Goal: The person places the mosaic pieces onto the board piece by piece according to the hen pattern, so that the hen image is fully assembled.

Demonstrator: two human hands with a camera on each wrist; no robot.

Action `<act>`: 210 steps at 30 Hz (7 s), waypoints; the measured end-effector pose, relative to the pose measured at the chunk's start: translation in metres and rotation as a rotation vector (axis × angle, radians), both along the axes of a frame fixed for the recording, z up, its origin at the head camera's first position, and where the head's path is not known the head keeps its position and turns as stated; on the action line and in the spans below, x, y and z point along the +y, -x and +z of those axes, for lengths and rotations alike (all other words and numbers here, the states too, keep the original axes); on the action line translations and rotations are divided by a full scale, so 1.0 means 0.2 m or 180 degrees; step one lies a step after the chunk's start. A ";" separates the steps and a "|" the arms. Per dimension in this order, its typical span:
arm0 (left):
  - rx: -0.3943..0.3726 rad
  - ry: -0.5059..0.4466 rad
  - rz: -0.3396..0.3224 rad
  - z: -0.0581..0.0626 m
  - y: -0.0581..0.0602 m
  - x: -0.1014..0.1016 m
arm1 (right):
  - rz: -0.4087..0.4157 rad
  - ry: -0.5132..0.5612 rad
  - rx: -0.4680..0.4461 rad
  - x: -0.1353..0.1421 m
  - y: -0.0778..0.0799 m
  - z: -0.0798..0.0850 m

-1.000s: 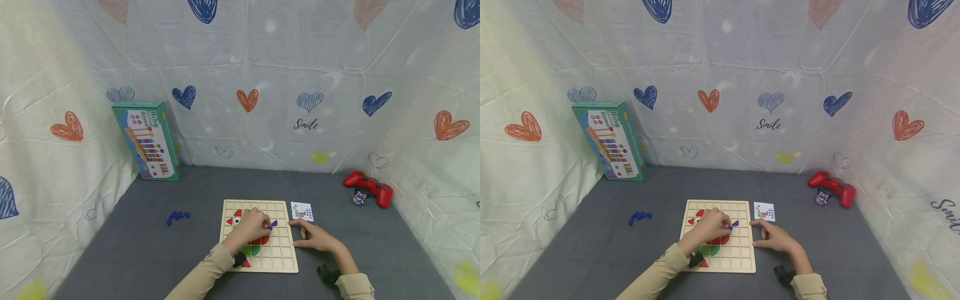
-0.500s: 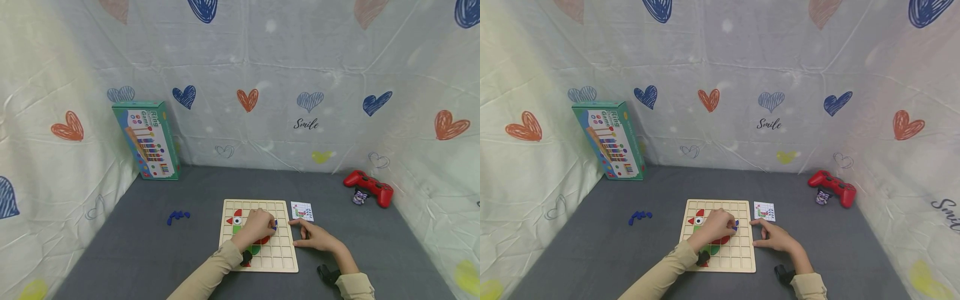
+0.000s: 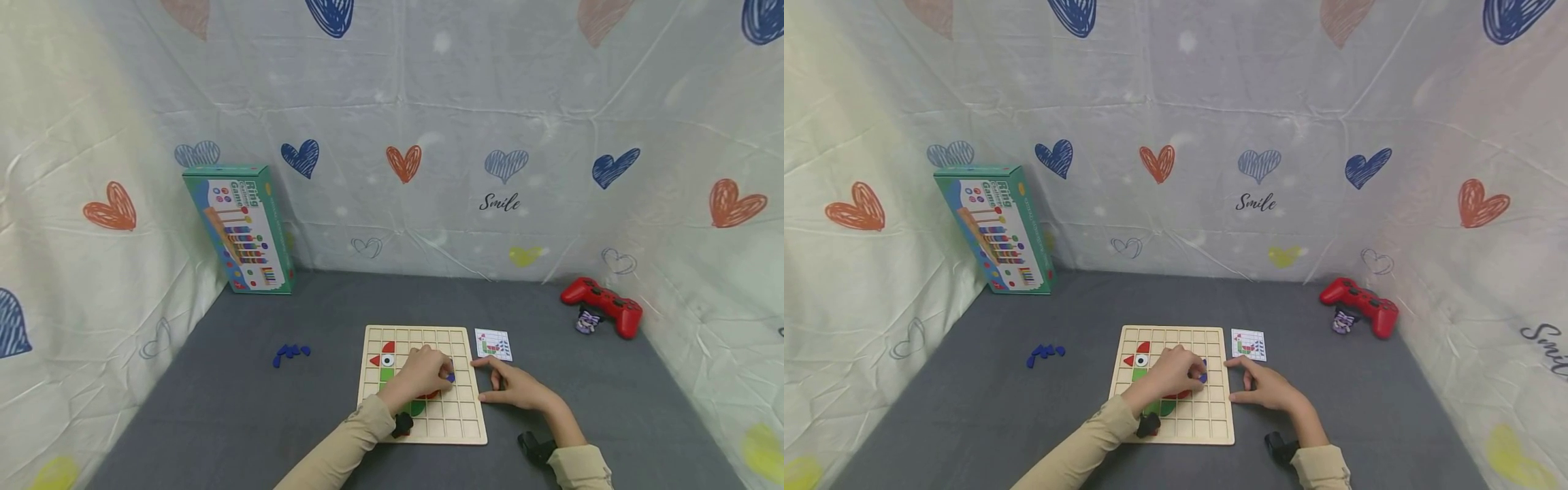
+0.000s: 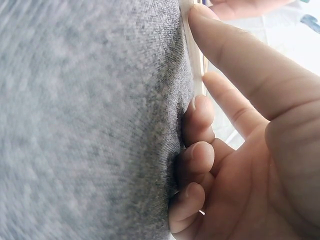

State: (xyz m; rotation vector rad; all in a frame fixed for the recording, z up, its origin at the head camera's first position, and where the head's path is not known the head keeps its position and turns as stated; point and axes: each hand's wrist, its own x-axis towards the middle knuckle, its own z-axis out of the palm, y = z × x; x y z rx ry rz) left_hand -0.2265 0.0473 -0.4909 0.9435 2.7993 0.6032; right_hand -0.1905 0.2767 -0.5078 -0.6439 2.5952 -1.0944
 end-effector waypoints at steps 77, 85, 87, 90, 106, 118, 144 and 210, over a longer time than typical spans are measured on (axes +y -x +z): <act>0.0572 -0.0301 0.1390 0.01 -0.05 -1.15 | -0.0076 0.0110 -0.0092 -0.01 -0.01 0.01; 0.0679 -0.0283 0.1485 -0.02 -0.05 -1.28 | -0.0072 0.0087 -0.0105 0.00 -0.01 0.01; 0.0589 -0.0231 0.1520 -0.03 -0.05 -1.31 | -0.0071 0.0075 -0.0112 0.00 -0.01 0.01; 0.0545 -0.0152 0.1560 -0.03 -0.04 -1.35 | -0.0074 0.0081 -0.0132 -0.01 -0.01 0.01; 0.0331 0.0070 0.1701 -0.01 -0.03 -1.44 | -0.0102 0.0140 -0.0147 0.00 0.00 0.00; 0.0372 0.0193 0.1682 0.00 -0.03 -1.44 | -0.0087 0.0137 -0.0141 0.00 0.00 0.01; 0.0802 -0.0134 0.1490 0.01 -0.08 -1.23 | -0.0082 0.0034 -0.0053 0.00 0.00 -0.01; 0.0636 -0.0364 0.0415 0.01 -0.18 -0.28 | -0.0075 -0.0003 -0.0125 -0.01 0.00 0.02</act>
